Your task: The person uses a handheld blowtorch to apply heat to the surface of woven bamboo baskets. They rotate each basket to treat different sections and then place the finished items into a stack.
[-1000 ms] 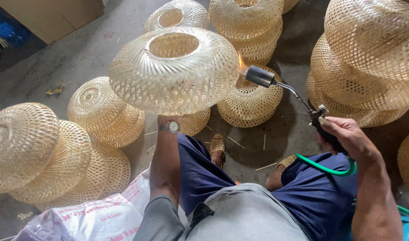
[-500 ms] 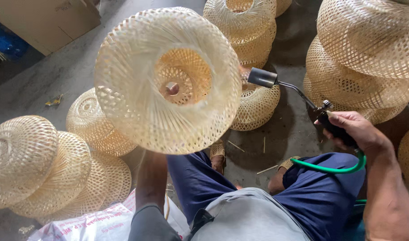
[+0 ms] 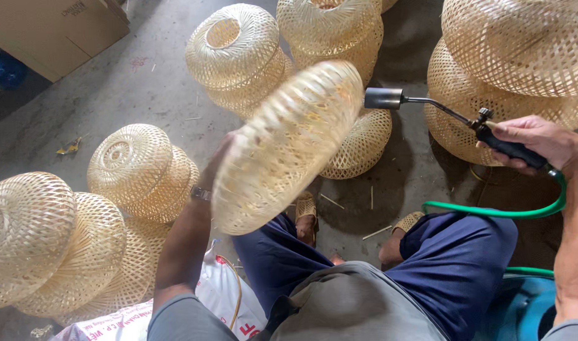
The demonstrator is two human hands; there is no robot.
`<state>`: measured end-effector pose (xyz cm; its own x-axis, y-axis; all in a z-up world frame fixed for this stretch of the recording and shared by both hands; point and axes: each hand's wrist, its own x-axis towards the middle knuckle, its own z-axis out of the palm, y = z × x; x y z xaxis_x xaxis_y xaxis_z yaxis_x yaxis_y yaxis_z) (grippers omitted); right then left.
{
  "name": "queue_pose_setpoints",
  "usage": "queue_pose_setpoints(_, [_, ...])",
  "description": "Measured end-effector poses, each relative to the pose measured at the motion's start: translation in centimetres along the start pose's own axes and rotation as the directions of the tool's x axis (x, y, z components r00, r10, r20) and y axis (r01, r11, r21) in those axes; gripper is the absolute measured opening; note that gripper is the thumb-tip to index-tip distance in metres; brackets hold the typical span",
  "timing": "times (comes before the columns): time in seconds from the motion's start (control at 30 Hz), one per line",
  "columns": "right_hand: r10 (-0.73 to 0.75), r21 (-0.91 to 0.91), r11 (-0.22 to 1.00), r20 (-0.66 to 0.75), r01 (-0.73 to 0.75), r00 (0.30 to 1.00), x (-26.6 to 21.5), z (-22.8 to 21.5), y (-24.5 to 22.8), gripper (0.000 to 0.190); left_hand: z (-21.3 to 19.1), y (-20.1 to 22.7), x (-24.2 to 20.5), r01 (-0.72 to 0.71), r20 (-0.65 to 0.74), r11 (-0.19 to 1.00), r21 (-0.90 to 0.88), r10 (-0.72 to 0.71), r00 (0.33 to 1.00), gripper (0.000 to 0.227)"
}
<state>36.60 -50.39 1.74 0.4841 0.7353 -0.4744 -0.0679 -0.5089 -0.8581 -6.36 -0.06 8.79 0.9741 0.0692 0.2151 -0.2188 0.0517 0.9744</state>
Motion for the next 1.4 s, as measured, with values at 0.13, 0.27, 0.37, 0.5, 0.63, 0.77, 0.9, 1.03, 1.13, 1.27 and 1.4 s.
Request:
queue_pose_setpoints(0.13, [0.052, 0.073, 0.996, -0.019, -0.051, 0.998, 0.0, -0.7, -0.6, 0.047, 0.7, 0.6, 1.1, 0.08, -0.017, 0.967, 0.243, -0.079, 0.997, 0.052])
queue_pose_setpoints(0.27, [0.054, 0.052, 0.997, -0.05, -0.051, 0.997, -1.1, -0.2, -1.8, 0.045, 0.8, 0.4, 1.7, 0.076, -0.087, 0.767, 0.637, -0.026, 0.996, 0.063])
queue_pose_setpoints(0.37, [0.049, 0.0, 0.999, -0.073, -0.049, 0.996, -1.6, 0.3, -2.9, 0.046, 1.1, -0.6, 2.2, 0.176, -0.208, 0.602, 0.779, -0.016, 0.978, 0.067])
queue_pose_setpoints(0.5, [0.018, -0.054, 0.998, -0.063, -0.021, 0.998, -2.2, 0.7, -3.4, 0.048, 1.4, -1.9, 3.1, 0.072, -0.148, 0.342, 0.937, 0.201, 0.968, 0.07])
queue_pose_setpoints(0.63, [-0.076, -0.13, 0.989, -0.013, 0.073, 0.997, -2.4, 1.4, -3.3, 0.044, 1.6, -3.5, 3.9, 0.146, -0.187, 0.136, 0.98, 0.36, 0.914, 0.073])
queue_pose_setpoints(0.77, [-0.081, -0.148, 0.986, 0.013, 0.082, 0.997, -3.7, 3.5, -5.0, 0.038, 1.6, -5.7, 4.5, 0.308, -0.314, 0.094, 0.947, 0.48, 0.819, 0.085])
queue_pose_setpoints(0.9, [0.039, -0.288, 0.952, -0.204, -0.098, 0.978, -5.7, 7.1, -7.6, 0.03, 1.2, -8.9, 5.5, 0.44, -0.414, 0.109, 0.892, 0.588, 0.695, 0.074])
queue_pose_setpoints(1.03, [-0.011, -0.384, 0.922, -0.139, -0.044, 0.99, -7.2, 8.9, -8.7, 0.032, 0.6, -11.5, 6.6, 0.534, -0.569, 0.266, 0.803, 0.611, 0.551, 0.078])
queue_pose_setpoints(1.13, [-0.016, -0.349, 0.937, -0.127, -0.029, 0.992, -7.6, 9.6, -8.5, 0.031, 0.1, -12.8, 7.4, 0.6, -0.722, 0.428, 0.676, 0.546, 0.425, 0.076])
queue_pose_setpoints(1.27, [-0.089, -0.302, 0.952, -0.124, 0.047, 0.988, -7.8, 10.5, -7.6, 0.028, -1.1, -14.5, 8.5, 0.626, -0.863, 0.61, 0.486, 0.45, 0.23, 0.075])
queue_pose_setpoints(1.4, [0.007, -0.331, 0.942, -0.154, -0.058, 0.988, -8.1, 11.8, -7.5, 0.027, -2.4, -15.0, 8.7, 0.605, -0.942, 0.726, 0.327, 0.304, 0.144, 0.073])
